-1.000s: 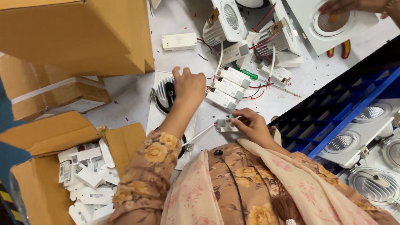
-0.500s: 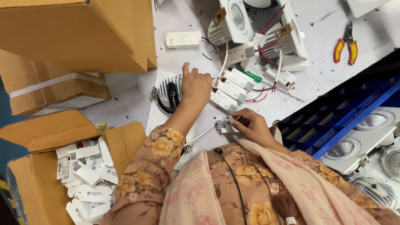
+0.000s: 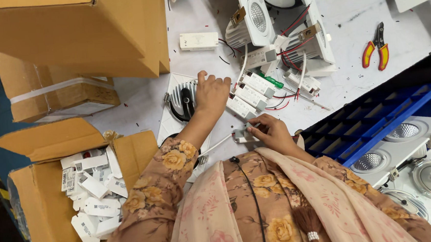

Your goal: The person assembles electrical light fixtures by connecting wires to drivers and inserting the light components into housing units.

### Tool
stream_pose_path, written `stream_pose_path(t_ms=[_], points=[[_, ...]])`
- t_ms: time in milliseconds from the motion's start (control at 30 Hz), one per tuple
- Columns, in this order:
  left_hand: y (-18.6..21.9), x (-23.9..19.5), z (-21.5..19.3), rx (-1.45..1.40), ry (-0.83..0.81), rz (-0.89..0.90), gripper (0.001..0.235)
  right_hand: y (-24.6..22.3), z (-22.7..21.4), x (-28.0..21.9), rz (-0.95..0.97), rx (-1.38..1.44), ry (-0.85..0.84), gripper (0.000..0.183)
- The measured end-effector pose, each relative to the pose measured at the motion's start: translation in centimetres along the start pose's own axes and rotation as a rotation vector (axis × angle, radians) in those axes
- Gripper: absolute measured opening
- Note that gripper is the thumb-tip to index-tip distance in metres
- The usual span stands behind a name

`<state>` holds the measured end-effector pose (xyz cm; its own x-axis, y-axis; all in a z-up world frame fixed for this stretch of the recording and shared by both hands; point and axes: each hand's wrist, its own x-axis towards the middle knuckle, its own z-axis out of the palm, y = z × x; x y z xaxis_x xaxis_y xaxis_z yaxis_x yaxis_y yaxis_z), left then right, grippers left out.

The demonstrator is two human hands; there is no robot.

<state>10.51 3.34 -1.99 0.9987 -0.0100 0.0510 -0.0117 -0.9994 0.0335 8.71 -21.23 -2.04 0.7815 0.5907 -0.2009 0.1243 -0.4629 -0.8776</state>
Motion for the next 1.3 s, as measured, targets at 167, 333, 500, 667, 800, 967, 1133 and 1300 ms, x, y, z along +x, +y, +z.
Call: stream_pose_path(t_ms=[167,333,500,667,800,967,1133,1300], points=[[-0.2,0.9,-1.8,0.02,-0.38,0.002,0.022,0.3,-0.1,-0.1,0.014,0.023,-0.013,0.03],[-0.6,2.7,-5.0,-0.14,-0.622,-0.084,0.02,0.8,-0.1,-0.3,0.017,0.025,-0.019,0.031],[-3.1,3.0,-5.7,-0.319,-0.247,-0.117,0.025,0.7,-0.2,-0.4,0.003,0.063,-0.002,0.03],[-2.6,1.4,-3.2,-0.086,-0.012,-0.014,0.018,-0.9,-0.7,0.7,-0.007,0.059,0.039,0.03],[-1.5,-0.8,-2.2,0.018,0.034,0.189,0.016,-2.5,-0.5,2.9,-0.166,0.024,0.092,0.03],[-1.3,-2.3,-1.6,0.057,0.172,0.267,0.013,-4.0,1.0,3.7,-0.157,0.013,0.064,0.03],[-1.1,-2.8,-0.8,0.034,0.187,0.305,0.013,-4.0,0.7,3.9,-0.169,-0.101,0.107,0.031],[-1.0,-2.7,-0.2,0.009,0.227,0.3,0.012,-4.1,1.3,5.0,-0.344,-0.276,0.161,0.03]])
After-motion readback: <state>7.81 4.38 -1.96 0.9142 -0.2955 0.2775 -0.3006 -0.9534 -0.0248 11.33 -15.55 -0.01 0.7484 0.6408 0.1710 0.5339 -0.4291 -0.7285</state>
